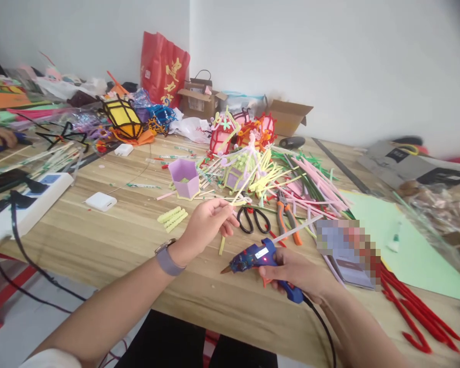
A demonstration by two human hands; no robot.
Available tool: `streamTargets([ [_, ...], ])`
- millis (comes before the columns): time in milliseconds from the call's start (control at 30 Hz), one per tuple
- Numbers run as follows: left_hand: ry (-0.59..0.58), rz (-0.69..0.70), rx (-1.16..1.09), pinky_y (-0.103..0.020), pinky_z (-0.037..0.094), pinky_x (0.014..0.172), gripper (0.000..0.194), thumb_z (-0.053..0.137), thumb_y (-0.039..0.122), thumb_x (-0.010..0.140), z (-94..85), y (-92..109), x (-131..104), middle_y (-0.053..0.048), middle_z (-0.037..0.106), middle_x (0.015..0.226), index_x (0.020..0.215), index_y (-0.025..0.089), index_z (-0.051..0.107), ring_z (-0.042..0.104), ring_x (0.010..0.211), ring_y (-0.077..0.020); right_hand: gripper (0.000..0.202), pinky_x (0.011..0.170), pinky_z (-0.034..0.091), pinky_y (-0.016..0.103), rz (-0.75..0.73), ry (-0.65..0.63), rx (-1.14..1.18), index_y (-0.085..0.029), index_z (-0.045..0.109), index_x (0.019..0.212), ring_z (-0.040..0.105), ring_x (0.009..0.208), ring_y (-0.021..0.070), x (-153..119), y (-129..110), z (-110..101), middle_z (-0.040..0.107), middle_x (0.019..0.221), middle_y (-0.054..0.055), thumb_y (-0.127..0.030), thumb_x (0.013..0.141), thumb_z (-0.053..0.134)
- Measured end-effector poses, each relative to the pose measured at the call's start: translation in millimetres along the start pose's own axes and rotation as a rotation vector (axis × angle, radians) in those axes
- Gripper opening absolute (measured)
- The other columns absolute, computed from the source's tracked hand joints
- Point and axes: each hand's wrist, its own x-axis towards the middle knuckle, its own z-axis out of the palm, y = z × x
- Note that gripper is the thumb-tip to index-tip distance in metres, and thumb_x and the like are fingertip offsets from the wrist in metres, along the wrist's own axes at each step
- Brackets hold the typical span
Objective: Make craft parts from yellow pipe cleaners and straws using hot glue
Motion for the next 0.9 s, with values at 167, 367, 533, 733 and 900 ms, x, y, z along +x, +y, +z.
streamTargets([
  [167, -0.125, -0.059, -0.028, -0.018, 0.044, 0.043, 0.021, 0.059, 0.034, 0.084, 3.6, 0.5, -4.8, -0.004, 0.069, 0.067, 0.081, 0.013, 0.058, 0.056, 0.045, -0.0078, 0.047, 0.041, 0.031, 0.021, -0.032, 0.174, -0.52, -0.018, 0.06, 0.053, 0.049, 0.041, 0.0103, -1.8, -5.0, 4.7, 0.058, 0.047, 0.001, -0.056, 0.08, 0.059],
  [367, -0.19, -0.118, -0.059, -0.017, 0.043, 0.043, 0.02, 0.059, 0.033, 0.085, 4.3, -2.9, -5.2, -0.005, 0.069, 0.068, 0.08, 0.013, 0.059, 0.056, 0.046, -0.0072, 0.039, 0.043, 0.026, 0.025, -0.322, 0.587, -1.224, -0.021, 0.064, 0.063, 0.059, 0.05, 0.017, -10.4, -9.3, 3.6, 0.066, 0.058, 0.004, -0.044, 0.092, 0.05],
  [533, -0.235, -0.211, -0.072, -0.015, 0.04, 0.04, 0.022, 0.059, 0.032, 0.085, 4.3, -1.6, -5.9, -0.005, 0.069, 0.066, 0.077, 0.012, 0.061, 0.054, 0.044, -0.0059, 0.019, 0.057, 0.041, 0.025, -0.902, 1.004, -1.271, -0.019, 0.067, 0.092, 0.065, 0.072, 0.0164, -0.4, -19.2, -2.4, 0.07, 0.085, 0.006, -0.027, 0.095, 0.05],
  [733, -0.327, -0.255, -0.055, -0.015, 0.04, 0.038, 0.023, 0.061, 0.034, 0.083, 3.6, -4.3, -5.2, -0.004, 0.068, 0.064, 0.072, 0.013, 0.06, 0.055, 0.043, -0.0063, 0.011, 0.069, 0.045, 0.029, -1.199, 0.896, -1.284, -0.021, 0.066, 0.094, 0.061, 0.074, 0.0163, 18.0, -18.0, -4.3, 0.067, 0.083, 0.005, -0.019, 0.092, 0.056],
  [900, -0.357, -0.254, -0.001, -0.015, 0.041, 0.038, 0.021, 0.058, 0.032, 0.084, 5.8, -7.1, -6.1, -0.003, 0.067, 0.062, 0.073, 0.014, 0.058, 0.056, 0.042, -0.0071, 0.011, 0.069, 0.043, 0.03, -1.252, 0.884, -1.319, -0.022, 0.064, 0.09, 0.061, 0.075, 0.0157, 12.5, -18.4, -0.8, 0.066, 0.081, 0.003, -0.014, 0.09, 0.057],
])
